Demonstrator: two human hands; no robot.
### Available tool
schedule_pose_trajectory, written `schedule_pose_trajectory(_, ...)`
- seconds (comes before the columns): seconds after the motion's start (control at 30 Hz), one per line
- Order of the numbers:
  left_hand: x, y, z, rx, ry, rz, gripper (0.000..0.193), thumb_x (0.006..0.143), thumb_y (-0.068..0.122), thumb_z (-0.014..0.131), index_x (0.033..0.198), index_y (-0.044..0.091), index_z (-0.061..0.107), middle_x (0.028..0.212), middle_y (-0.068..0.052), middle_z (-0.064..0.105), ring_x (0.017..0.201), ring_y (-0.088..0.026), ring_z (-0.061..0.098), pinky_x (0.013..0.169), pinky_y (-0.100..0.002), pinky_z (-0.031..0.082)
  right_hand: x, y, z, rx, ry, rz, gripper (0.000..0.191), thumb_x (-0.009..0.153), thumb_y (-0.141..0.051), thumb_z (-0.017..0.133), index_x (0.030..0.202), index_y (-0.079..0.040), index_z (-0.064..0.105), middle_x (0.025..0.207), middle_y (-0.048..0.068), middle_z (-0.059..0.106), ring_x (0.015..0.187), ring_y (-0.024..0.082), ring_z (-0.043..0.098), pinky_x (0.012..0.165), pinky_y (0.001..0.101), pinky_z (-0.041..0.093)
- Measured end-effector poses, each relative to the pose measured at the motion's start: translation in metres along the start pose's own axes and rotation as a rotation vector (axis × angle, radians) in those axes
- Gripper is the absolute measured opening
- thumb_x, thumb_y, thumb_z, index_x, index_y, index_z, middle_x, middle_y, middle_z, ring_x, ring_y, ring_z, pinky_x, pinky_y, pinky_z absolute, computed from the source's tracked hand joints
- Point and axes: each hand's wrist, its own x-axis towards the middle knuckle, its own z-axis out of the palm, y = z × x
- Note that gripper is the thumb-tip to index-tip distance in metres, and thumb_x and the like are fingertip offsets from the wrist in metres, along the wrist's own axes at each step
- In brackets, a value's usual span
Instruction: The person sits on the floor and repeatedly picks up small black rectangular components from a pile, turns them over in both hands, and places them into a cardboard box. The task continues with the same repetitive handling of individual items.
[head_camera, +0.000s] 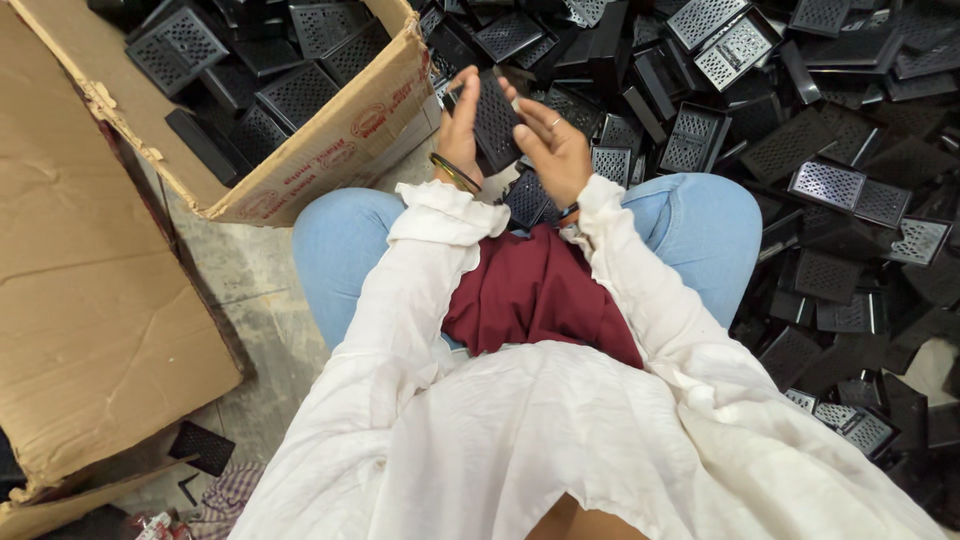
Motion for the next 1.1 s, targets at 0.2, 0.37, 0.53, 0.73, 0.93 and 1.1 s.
schedule_pose_trajectory(0.2,0.001,-0.004,-0.005,0.127,-0.107,-0.107,0.053,0.104,0.042,0.059,0.136,0.0,0.054,0.116,-0.017,0.07,0.106,-0.025,0.071,0.09,-0.038,0.061,0.005,0.005,-0.033,0.329,0.072,0.331,0.037,0.1,-0.011,0.066,0.134,0.003,0.058,0.118,0.01,0.072,0.104,0.021,0.073,0.093,0.0384,0.063)
schedule_pose_trajectory(0.37,-0.007,-0.025,-0.014,0.575,-0.258,0.024,0.053,0.094,0.012,0.082,0.136,-0.005,0.053,0.121,-0.011,0.068,0.109,-0.017,0.068,0.094,-0.031,0.058,0.013,-0.009,-0.05,0.331,0.174,0.203,0.037,0.102,-0.012,0.068,0.134,0.004,0.062,0.118,0.012,0.073,0.103,0.021,0.074,0.093,0.0349,0.062)
schedule_pose_trajectory(0.53,-0.015,-0.026,-0.022,0.663,-0.197,-0.066,0.05,0.092,0.01,0.08,0.135,-0.007,0.059,0.113,-0.01,0.074,0.095,-0.013,0.07,0.086,-0.025,0.059,0.009,-0.012,-0.048,0.373,0.192,0.174,0.036,0.101,-0.01,0.068,0.132,0.006,0.062,0.119,0.014,0.072,0.106,0.023,0.074,0.096,0.0374,0.063)
schedule_pose_trajectory(0.73,-0.01,-0.026,-0.021,0.604,-0.188,-0.114,0.047,0.093,0.011,0.079,0.131,-0.009,0.061,0.109,-0.011,0.075,0.095,-0.014,0.072,0.086,-0.028,0.062,0.018,-0.003,-0.066,0.333,0.148,0.123,0.036,0.098,-0.011,0.069,0.131,0.002,0.06,0.119,0.012,0.072,0.105,0.019,0.074,0.092,0.0346,0.063)
schedule_pose_trajectory(0.93,-0.023,-0.034,-0.028,0.717,-0.344,-0.31,0.044,0.091,0.007,0.078,0.129,-0.01,0.063,0.114,-0.012,0.075,0.097,-0.015,0.073,0.087,-0.028,0.06,0.026,-0.006,-0.091,0.087,0.164,0.006,0.037,0.103,-0.015,0.071,0.133,0.003,0.061,0.115,0.011,0.073,0.101,0.014,0.07,0.088,0.0261,0.057)
schedule_pose_trajectory(1.1,-0.019,0.009,0.013,0.807,-0.288,-0.072,0.045,0.089,0.003,0.079,0.128,-0.007,0.06,0.111,-0.011,0.073,0.098,-0.016,0.072,0.086,-0.03,0.062,0.028,-0.026,-0.092,0.17,0.171,-0.063,0.039,0.105,-0.017,0.072,0.139,-0.003,0.06,0.119,0.008,0.07,0.104,0.013,0.067,0.088,0.0261,0.054)
